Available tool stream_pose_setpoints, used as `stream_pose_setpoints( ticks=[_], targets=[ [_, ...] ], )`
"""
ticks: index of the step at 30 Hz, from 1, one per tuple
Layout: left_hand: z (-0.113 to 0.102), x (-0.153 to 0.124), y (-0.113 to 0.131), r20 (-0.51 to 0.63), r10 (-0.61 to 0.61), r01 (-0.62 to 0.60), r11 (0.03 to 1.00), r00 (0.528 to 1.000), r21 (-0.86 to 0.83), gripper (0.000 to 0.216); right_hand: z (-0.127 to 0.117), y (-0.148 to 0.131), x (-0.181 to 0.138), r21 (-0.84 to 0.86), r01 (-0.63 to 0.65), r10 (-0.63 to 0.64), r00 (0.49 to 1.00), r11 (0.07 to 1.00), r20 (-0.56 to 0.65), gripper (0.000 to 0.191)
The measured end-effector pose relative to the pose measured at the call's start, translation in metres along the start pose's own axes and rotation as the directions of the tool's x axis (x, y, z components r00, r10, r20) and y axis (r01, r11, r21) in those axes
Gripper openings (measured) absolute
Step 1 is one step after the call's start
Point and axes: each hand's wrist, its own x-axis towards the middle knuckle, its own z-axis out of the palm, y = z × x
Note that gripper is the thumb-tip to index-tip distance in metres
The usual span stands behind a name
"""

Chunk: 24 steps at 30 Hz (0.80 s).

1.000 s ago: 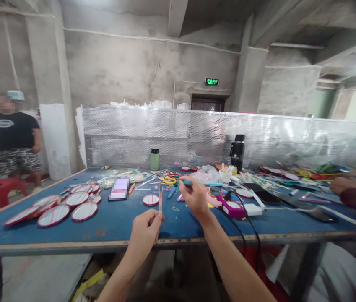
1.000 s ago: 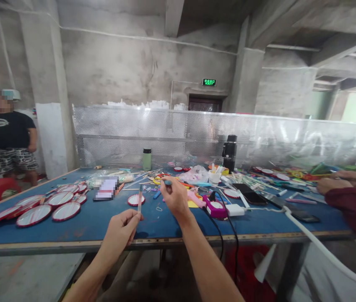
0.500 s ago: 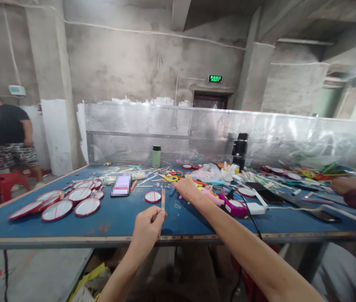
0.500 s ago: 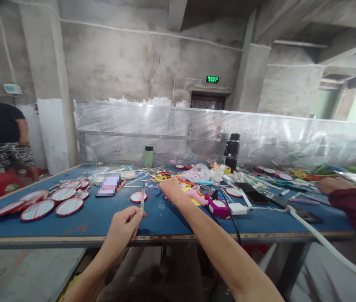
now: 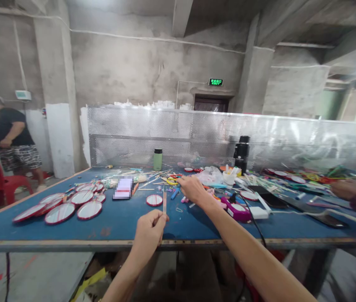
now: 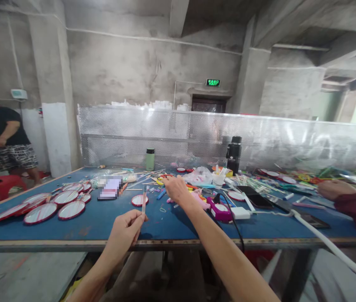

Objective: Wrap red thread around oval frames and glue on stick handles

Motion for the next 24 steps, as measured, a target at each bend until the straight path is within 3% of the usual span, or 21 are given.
stream_pose_setpoints(
  ticks=[2, 4, 5, 6, 7, 9, 11, 15, 19, 24],
  targets=[
    [0.000, 0.001, 0.000, -0.006, 0.003, -0.003, 1.000, 1.000, -0.001, 0.032, -0.013, -0.005, -0.011, 0.089, -0.045, 0.057, 0.988, 0.995, -0.142, 0.024],
    [0.001, 0.001, 0.000, -0.007, -0.008, 0.007, 1.000, 1.000, -0.012, 0.034, -0.024, -0.016, -0.025, 0.263, -0.079, 0.157, 0.944, 0.962, -0.291, 0.037],
    [0.001, 0.002, 0.000, -0.005, -0.014, 0.014, 1.000, 1.000, -0.019, 0.035, -0.028, -0.022, -0.031, 0.540, -0.034, 0.288, 0.873, 0.841, -0.393, 0.034],
    [0.001, 0.002, 0.000, -0.002, -0.017, 0.017, 1.000, 1.000, -0.024, 0.036, -0.030, -0.029, -0.036, 0.750, 0.061, 0.414, 0.803, 0.659, -0.429, 0.028],
    [0.001, 0.002, 0.000, 0.002, -0.017, 0.017, 0.999, 1.000, -0.026, 0.036, -0.030, -0.036, -0.040, 0.858, 0.163, 0.491, 0.761, 0.487, -0.424, 0.024],
    [0.001, 0.002, 0.001, 0.009, -0.016, 0.016, 1.000, 1.000, -0.022, 0.036, -0.028, -0.046, -0.042, 0.926, 0.278, 0.564, 0.735, 0.256, -0.377, 0.019],
    [0.000, 0.001, 0.001, 0.007, -0.022, 0.022, 1.000, 1.000, -0.015, 0.036, -0.023, -0.051, -0.038, 0.942, 0.283, 0.590, 0.736, 0.180, -0.334, 0.019],
    [0.000, 0.000, 0.003, -0.001, -0.047, 0.047, 0.998, 0.999, -0.028, 0.037, -0.012, -0.049, -0.031, 0.947, 0.258, 0.631, 0.706, 0.192, -0.321, 0.021],
    [0.000, 0.001, 0.003, -0.009, -0.046, 0.046, 0.998, 0.999, -0.037, 0.038, -0.005, -0.050, -0.037, 0.906, 0.305, 0.593, 0.685, 0.294, -0.423, 0.016],
    [0.003, 0.005, 0.001, -0.036, -0.047, 0.047, 0.999, 0.998, -0.019, 0.037, 0.002, -0.057, -0.047, 0.866, 0.275, 0.536, 0.695, 0.418, -0.480, 0.010]
  ],
)
